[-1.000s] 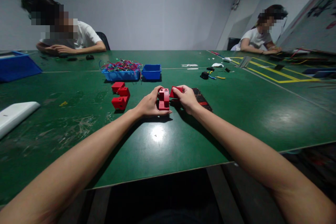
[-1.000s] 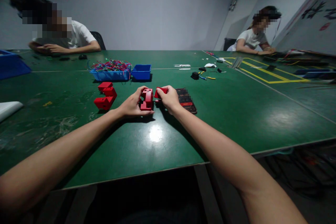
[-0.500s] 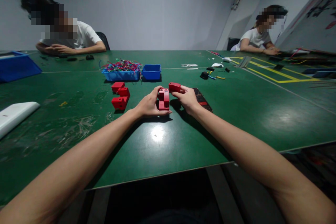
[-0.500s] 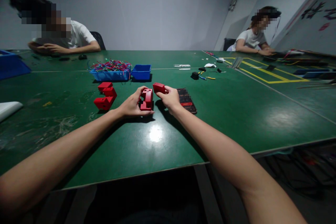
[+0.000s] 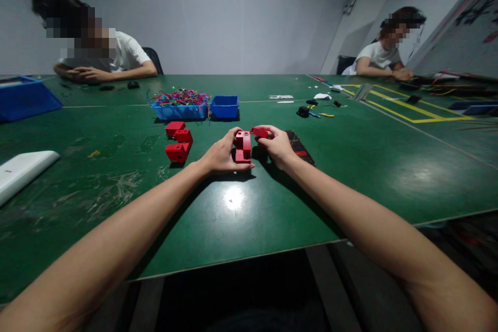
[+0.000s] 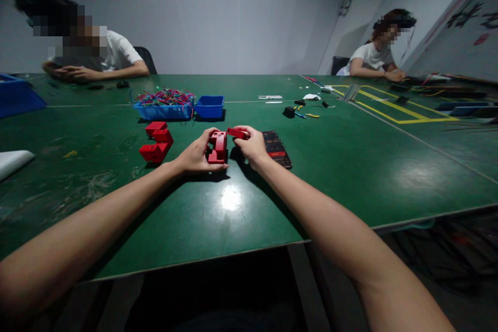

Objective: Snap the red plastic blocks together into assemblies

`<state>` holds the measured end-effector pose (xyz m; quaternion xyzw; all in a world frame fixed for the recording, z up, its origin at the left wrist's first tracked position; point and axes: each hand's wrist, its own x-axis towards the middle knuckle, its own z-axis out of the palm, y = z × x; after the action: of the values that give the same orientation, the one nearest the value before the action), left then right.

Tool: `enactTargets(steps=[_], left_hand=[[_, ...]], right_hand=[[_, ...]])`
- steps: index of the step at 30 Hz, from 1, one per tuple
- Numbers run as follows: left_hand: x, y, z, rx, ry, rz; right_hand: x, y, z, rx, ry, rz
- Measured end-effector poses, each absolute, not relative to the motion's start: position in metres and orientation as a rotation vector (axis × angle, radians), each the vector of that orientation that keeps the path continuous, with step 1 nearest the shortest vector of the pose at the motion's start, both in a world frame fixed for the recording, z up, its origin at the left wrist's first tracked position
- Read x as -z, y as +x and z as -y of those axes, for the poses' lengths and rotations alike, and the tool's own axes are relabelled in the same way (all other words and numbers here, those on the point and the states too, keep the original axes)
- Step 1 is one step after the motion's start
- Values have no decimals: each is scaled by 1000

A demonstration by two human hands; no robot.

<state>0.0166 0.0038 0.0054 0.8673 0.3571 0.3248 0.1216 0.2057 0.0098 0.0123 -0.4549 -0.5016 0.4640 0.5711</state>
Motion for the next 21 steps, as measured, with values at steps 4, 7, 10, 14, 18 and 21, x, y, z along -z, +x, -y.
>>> enactTargets(steps=[4,7,10,14,18,21], left_hand=[[-5,17,-5,-941,2529,-1051],[-6,17,-5,-945,2515,-1061],[-6,18,-5,-952,2513,-1063],[-5,17,-5,-942,2527,-1061],[-5,17,-5,-941,2524,-1058],[-6,17,-4,-941,2522,-1070]], right_hand=[[-12,207,-9,-1097,-1070,1160],[-14,207,-8,-1196,-1047,1120],[-15,206,-8,-1294,-995,1056],[-14,207,-10,-1311,-956,1005],[-13,207,-11,-1277,-986,993],[-12,207,-11,-1249,-982,992]])
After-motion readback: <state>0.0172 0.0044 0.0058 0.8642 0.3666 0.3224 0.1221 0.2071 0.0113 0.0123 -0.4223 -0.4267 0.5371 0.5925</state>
